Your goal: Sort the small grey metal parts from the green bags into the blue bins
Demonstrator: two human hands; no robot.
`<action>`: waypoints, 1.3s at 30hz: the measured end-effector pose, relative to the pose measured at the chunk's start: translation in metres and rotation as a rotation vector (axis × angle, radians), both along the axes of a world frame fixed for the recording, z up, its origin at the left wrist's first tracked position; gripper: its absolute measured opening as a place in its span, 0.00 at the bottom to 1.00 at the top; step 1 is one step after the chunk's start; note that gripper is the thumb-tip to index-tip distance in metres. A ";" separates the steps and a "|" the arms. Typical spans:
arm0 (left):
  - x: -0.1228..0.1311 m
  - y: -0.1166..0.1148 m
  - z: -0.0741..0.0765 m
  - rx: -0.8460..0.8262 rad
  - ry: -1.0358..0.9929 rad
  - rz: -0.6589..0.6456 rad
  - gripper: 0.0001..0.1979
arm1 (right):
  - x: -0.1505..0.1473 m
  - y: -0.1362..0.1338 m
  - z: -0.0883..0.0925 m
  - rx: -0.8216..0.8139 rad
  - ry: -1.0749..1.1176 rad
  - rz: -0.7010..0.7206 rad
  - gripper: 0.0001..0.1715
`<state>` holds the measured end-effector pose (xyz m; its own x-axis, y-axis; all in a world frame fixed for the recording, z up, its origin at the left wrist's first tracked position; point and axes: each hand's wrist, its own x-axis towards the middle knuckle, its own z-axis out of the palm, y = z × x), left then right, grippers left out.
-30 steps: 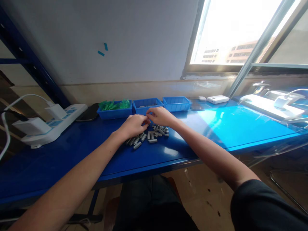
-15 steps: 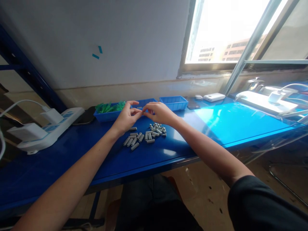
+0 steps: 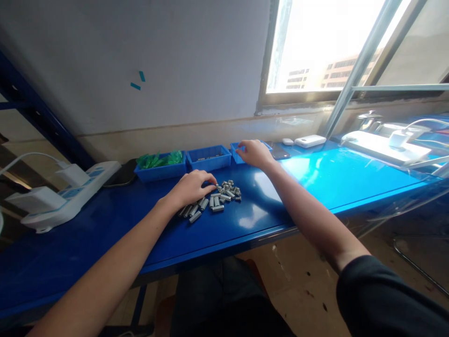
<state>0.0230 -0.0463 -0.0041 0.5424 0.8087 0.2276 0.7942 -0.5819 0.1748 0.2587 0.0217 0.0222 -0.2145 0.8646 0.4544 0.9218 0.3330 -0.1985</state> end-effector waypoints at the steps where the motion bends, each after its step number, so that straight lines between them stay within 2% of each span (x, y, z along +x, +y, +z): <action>1: 0.000 0.000 0.000 0.011 0.003 0.008 0.14 | -0.008 -0.006 0.001 0.022 0.036 0.067 0.19; 4: 0.001 0.000 -0.003 0.029 0.003 0.032 0.14 | -0.034 -0.029 0.007 0.002 0.046 0.308 0.17; 6: 0.002 0.000 -0.004 0.028 0.020 0.064 0.15 | -0.047 -0.041 0.007 -0.078 -0.038 0.392 0.14; 9: -0.003 0.002 -0.001 0.049 0.043 0.138 0.15 | -0.058 -0.050 -0.001 -0.177 -0.160 0.403 0.11; 14: -0.023 0.010 0.004 0.098 -0.060 0.227 0.14 | -0.065 -0.050 -0.011 -0.236 -0.264 0.427 0.05; 16: -0.026 0.011 0.003 0.100 -0.089 0.234 0.15 | -0.065 -0.052 -0.007 -0.172 -0.210 0.488 0.04; 18: -0.022 0.010 0.001 0.102 -0.115 0.201 0.14 | -0.061 -0.054 0.005 0.018 -0.056 0.541 0.06; 20: -0.012 0.005 -0.001 0.099 -0.143 0.119 0.14 | -0.051 -0.054 0.018 0.282 0.152 0.483 0.12; 22: -0.001 -0.001 -0.001 0.088 -0.155 0.021 0.15 | -0.035 -0.048 0.027 0.457 0.301 0.290 0.18; 23: 0.004 -0.003 -0.002 0.083 -0.151 -0.020 0.15 | -0.025 -0.042 0.029 0.469 0.325 0.167 0.19; 24: 0.008 -0.005 -0.002 0.078 -0.141 -0.049 0.15 | -0.014 -0.034 0.028 0.435 0.318 0.053 0.19; 26: 0.012 -0.007 -0.002 0.060 -0.110 -0.088 0.14 | 0.005 -0.017 0.022 0.261 0.226 -0.097 0.17; 27: 0.013 -0.007 -0.003 0.048 -0.095 -0.094 0.13 | 0.012 -0.009 0.018 0.165 0.174 -0.136 0.17; 29: 0.011 -0.004 -0.004 0.025 -0.076 -0.081 0.11 | 0.018 0.001 0.010 0.076 0.141 -0.168 0.17; 31: 0.007 -0.002 -0.004 0.021 -0.068 -0.045 0.11 | 0.012 0.001 0.006 0.093 0.172 -0.115 0.18; 36: -0.003 -0.001 0.001 0.098 -0.139 0.051 0.11 | -0.035 -0.028 0.004 0.135 0.244 0.220 0.15; 39: -0.007 -0.003 0.006 0.147 -0.220 0.108 0.11 | -0.060 -0.044 -0.002 0.148 0.231 0.301 0.12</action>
<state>0.0161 -0.0489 0.0021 0.3793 0.8089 0.4492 0.8054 -0.5277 0.2700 0.1988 -0.0222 0.0203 -0.3258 0.7003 0.6351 0.7156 0.6217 -0.3184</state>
